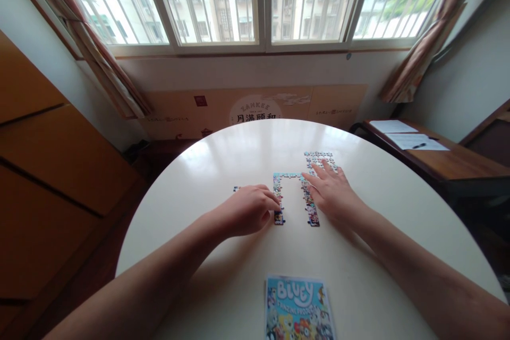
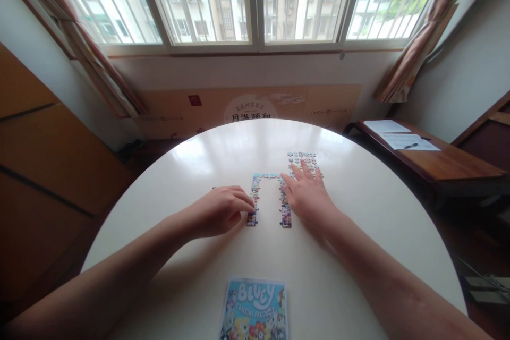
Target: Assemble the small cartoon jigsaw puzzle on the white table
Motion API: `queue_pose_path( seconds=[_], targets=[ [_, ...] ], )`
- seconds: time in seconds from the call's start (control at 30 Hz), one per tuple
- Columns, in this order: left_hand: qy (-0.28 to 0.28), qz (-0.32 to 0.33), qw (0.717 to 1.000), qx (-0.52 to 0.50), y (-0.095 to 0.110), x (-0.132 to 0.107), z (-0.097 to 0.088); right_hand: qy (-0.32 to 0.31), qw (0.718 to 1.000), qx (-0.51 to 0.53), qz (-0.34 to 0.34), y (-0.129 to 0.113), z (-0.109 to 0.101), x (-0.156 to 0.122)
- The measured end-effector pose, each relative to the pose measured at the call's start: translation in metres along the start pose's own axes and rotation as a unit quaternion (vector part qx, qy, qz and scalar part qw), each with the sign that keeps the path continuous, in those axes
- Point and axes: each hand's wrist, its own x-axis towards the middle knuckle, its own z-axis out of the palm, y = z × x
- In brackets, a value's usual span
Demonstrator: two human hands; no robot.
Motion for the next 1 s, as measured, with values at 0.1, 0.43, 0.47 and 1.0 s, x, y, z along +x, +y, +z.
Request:
queue_pose_path(
  seconds=[0.1, 0.43, 0.47, 1.0],
  targets=[
    [0.008, 0.004, 1.000, 0.002, -0.002, -0.001, 0.002, -0.044, 0.999, -0.011, 0.010, -0.001, -0.004, 0.000],
    [0.021, 0.013, 1.000, -0.006, -0.002, -0.001, 0.003, -0.125, 0.992, -0.020, 0.020, -0.008, -0.016, 0.000],
    [0.020, 0.014, 1.000, -0.008, -0.002, -0.001, 0.003, -0.126, 0.992, -0.020, 0.019, -0.009, -0.016, 0.000],
    [0.122, -0.132, 0.983, 0.037, -0.022, -0.006, -0.019, -0.100, 0.994, -0.014, 0.029, -0.008, -0.018, -0.003]
  ],
)
